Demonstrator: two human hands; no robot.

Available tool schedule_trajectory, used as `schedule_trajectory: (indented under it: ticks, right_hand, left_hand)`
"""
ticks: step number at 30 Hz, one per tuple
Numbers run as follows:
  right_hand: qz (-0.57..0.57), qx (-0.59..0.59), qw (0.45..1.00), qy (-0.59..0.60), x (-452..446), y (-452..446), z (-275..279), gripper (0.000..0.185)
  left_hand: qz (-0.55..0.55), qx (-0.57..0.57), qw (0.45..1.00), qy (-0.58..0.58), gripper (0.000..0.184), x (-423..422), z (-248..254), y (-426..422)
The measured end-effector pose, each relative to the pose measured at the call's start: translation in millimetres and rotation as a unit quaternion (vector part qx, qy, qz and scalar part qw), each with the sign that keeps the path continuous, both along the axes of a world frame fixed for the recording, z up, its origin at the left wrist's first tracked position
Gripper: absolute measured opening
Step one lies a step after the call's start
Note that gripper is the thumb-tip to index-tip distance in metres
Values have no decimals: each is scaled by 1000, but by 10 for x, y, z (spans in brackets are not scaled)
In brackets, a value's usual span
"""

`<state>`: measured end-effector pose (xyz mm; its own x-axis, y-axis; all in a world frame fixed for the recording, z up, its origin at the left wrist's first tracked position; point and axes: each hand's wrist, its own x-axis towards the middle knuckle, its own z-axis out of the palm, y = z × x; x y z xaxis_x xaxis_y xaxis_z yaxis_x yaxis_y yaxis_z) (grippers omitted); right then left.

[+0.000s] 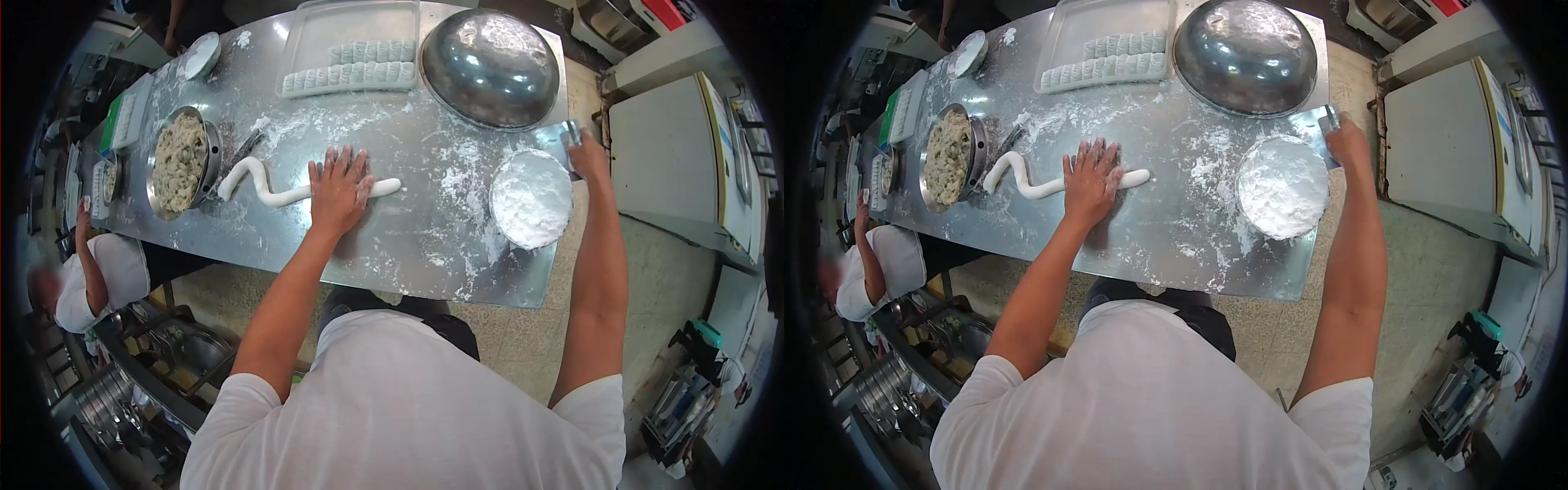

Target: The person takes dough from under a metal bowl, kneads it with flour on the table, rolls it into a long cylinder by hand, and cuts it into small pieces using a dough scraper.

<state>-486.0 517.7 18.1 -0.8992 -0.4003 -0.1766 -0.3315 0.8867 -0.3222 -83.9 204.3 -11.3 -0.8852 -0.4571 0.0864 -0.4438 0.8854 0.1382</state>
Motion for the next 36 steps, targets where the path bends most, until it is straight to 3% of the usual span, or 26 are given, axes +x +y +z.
schedule_trajectory:
  ticks: [2,4,8,11,14,16,18,19,21,23,24,25,26,27,28,32,34,36]
  right_hand:
    - [-48,-34,998,-29,17,159,82,51]
    - [-42,-175,984,17,115,243,236,48]
    - [-22,-173,979,103,362,132,613,47]
    - [-51,56,993,93,491,-61,462,47]
    - [-3,57,986,154,432,-26,474,44]
    - [-19,50,984,172,580,-18,802,45]
    - [-85,-70,962,251,806,-51,1141,46]
    - [-88,-65,961,255,1012,-70,1298,46]
    - [-72,-251,946,190,1559,-243,1582,48]
    - [-39,-312,913,259,2132,-587,1438,49]
    - [-34,-309,918,247,2354,-700,1180,52]
    - [-75,-225,967,96,2670,-923,1191,54]
    - [-18,-205,977,55,2770,-1014,781,54]
    - [115,-198,953,199,2865,-1126,418,57]
    - [84,-64,993,56,3007,-1267,440,55]
    - [73,-194,973,97,3146,-1323,460,48]
    - [72,-194,976,71,3154,-1208,387,44]
    - [-7,-224,966,-127,3206,-1100,323,37]
  left_hand:
    - [-28,11,1000,-2,54,167,-2,41]
    - [-51,20,998,-2,55,272,29,91]
    - [-93,36,995,-26,63,586,83,214]
    - [-121,1,992,-25,64,584,60,376]
    - [-79,34,995,-41,61,153,72,287]
    - [-56,28,998,-30,61,-190,110,108]
    - [-34,21,999,-14,60,-376,61,-51]
    - [-56,9,998,14,60,-416,7,-102]
    - [-82,4,996,47,60,-341,-58,-82]
    - [-160,51,986,-8,60,25,-70,134]
    - [-185,66,981,9,60,245,-108,245]
    - [-206,80,975,24,60,461,-123,331]
    - [-207,81,975,26,60,613,-80,364]
    - [-219,88,972,15,61,740,-34,380]
    - [-230,100,968,1,61,829,3,394]
    - [-210,111,969,63,52,671,93,226]
    - [-217,145,963,62,47,488,117,98]
    - [-221,183,956,56,41,362,103,35]
